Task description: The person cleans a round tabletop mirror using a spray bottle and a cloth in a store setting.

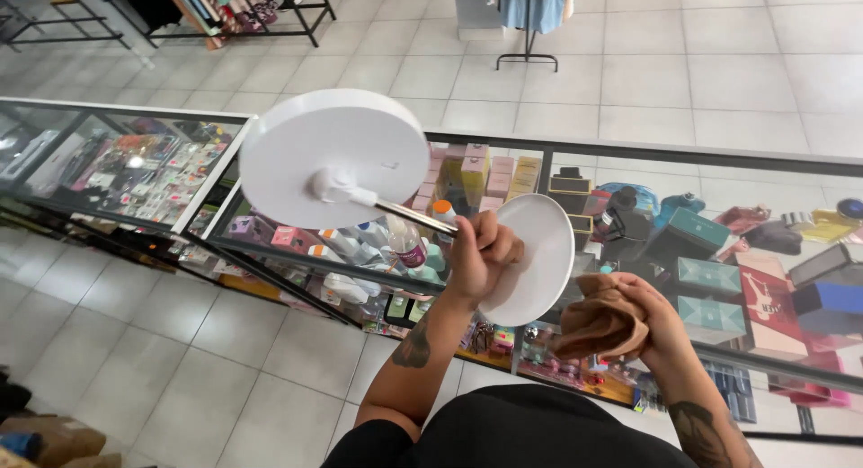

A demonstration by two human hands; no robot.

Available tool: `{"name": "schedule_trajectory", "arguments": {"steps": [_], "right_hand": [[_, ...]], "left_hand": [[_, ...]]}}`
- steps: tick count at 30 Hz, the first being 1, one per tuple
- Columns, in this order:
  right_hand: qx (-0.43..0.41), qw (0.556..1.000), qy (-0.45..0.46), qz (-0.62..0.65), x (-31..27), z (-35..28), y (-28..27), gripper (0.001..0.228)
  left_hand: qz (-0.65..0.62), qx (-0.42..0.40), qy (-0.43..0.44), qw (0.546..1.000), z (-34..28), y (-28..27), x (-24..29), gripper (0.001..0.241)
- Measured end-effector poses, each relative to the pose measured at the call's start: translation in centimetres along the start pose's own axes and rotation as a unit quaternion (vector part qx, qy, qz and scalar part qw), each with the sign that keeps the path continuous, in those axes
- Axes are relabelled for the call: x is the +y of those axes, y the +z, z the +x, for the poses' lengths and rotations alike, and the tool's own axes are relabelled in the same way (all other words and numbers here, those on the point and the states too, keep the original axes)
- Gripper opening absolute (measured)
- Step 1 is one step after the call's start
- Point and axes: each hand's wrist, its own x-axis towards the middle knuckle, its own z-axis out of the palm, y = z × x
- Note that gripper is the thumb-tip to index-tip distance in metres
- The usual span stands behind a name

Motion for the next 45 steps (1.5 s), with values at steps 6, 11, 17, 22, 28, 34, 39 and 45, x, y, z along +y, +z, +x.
{"name": "schedule_trajectory", "arguments": {"steps": [6,11,17,22,28,34,39,45], "right_hand": [[-0.08,0.989,0.068,0.099,-2.9,0.9,4.9,0.028],[-0.169,0.977,0.099,0.089,-3.3,2.1,7.2,0.029],[-0.278,0.957,-0.018,0.084,-7.6,-3.5,13.0,0.031],[-0.276,0.91,-0.307,-0.037,-7.8,-6.3,16.6,0.037],[-0.345,0.802,-0.48,-0.089,-10.3,-9.4,16.5,0.029],[-0.421,0.65,-0.622,-0.118,-12.3,-13.7,14.6,0.017],[-0.457,0.529,-0.701,-0.139,-12.9,-15.3,14.0,0.022],[-0.387,0.697,-0.6,-0.067,-12.2,-9.9,15.3,0.02]], "left_hand": [[-0.092,0.038,0.074,0.992,-2.7,3.0,6.0,0.057],[-0.115,0.062,0.144,0.981,-5.5,5.1,7.4,0.055],[-0.102,0.091,0.193,0.972,-8.2,8.5,7.7,0.055],[-0.116,0.087,0.214,0.966,-10.3,11.8,6.4,0.053],[-0.062,0.159,0.226,0.959,-12.6,13.4,4.7,0.054],[-0.051,0.23,0.217,0.947,-11.6,16.8,5.3,0.055],[-0.067,0.217,0.216,0.95,-11.1,16.5,4.9,0.056],[-0.033,0.183,0.197,0.963,-12.4,14.6,3.3,0.056]]}}
